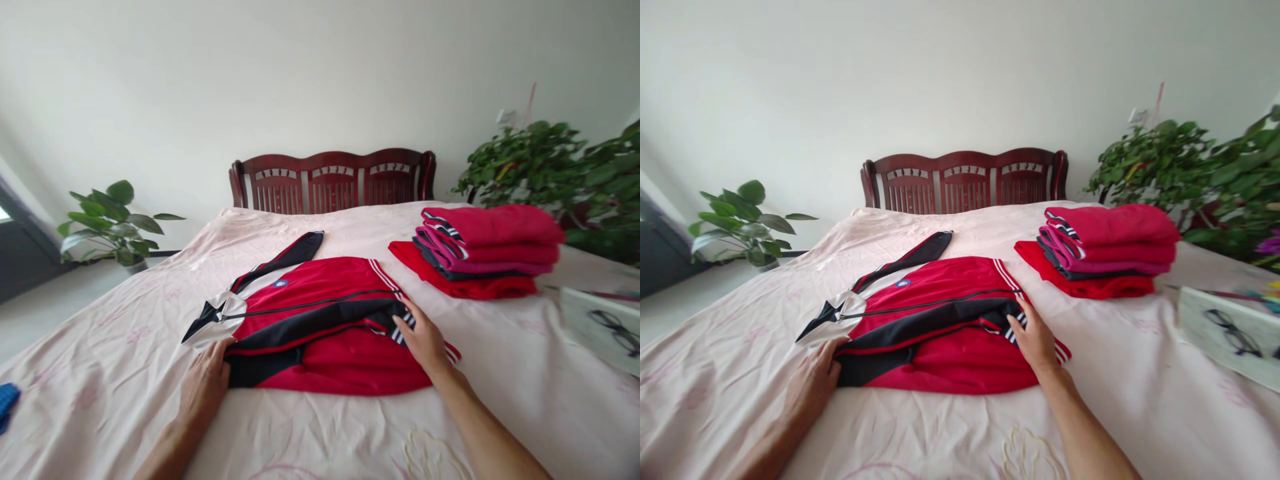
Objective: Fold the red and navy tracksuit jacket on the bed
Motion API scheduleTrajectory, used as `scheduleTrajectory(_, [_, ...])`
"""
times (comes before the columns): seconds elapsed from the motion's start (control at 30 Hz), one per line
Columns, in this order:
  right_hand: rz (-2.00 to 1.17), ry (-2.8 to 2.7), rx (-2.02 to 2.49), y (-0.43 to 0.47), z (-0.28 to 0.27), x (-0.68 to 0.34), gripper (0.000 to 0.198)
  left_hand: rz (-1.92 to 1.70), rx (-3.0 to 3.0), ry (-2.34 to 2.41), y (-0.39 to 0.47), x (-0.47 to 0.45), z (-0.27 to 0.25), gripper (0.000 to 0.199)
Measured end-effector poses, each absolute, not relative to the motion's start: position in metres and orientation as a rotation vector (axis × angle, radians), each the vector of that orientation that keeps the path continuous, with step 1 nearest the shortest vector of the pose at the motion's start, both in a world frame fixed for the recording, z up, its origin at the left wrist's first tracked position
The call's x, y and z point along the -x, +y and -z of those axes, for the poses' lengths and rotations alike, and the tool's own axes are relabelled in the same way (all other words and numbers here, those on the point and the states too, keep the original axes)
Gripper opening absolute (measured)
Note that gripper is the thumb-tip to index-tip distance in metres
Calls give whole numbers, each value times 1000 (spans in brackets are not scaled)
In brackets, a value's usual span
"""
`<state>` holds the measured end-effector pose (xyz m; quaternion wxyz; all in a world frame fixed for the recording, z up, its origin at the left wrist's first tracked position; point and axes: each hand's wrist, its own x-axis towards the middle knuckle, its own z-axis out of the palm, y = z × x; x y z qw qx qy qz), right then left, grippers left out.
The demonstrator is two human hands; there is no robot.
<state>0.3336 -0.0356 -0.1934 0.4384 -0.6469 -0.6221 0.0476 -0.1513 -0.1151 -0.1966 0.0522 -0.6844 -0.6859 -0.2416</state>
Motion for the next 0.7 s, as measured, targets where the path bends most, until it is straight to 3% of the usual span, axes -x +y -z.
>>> scheduleTrajectory(0.1, [-227,-1498,1630,-37,191,-335,60,818,2056,-2195,-112,154,199,37])
scheduleTrajectory(0.23, [-428,-1385,1551,-34,192,-339,59,798,2156,-2211,-107,156,197,44])
scheduleTrajectory(0.37, [-806,-1230,1432,-27,182,-336,53,664,2159,-2265,-108,151,188,30])
scheduleTrajectory(0.57, [-1074,-1040,1037,13,109,-292,44,888,1764,-2464,-106,152,174,38])
scheduleTrajectory(0.7, [-1208,-1163,899,41,76,-256,55,962,1671,-2502,-104,163,170,43])
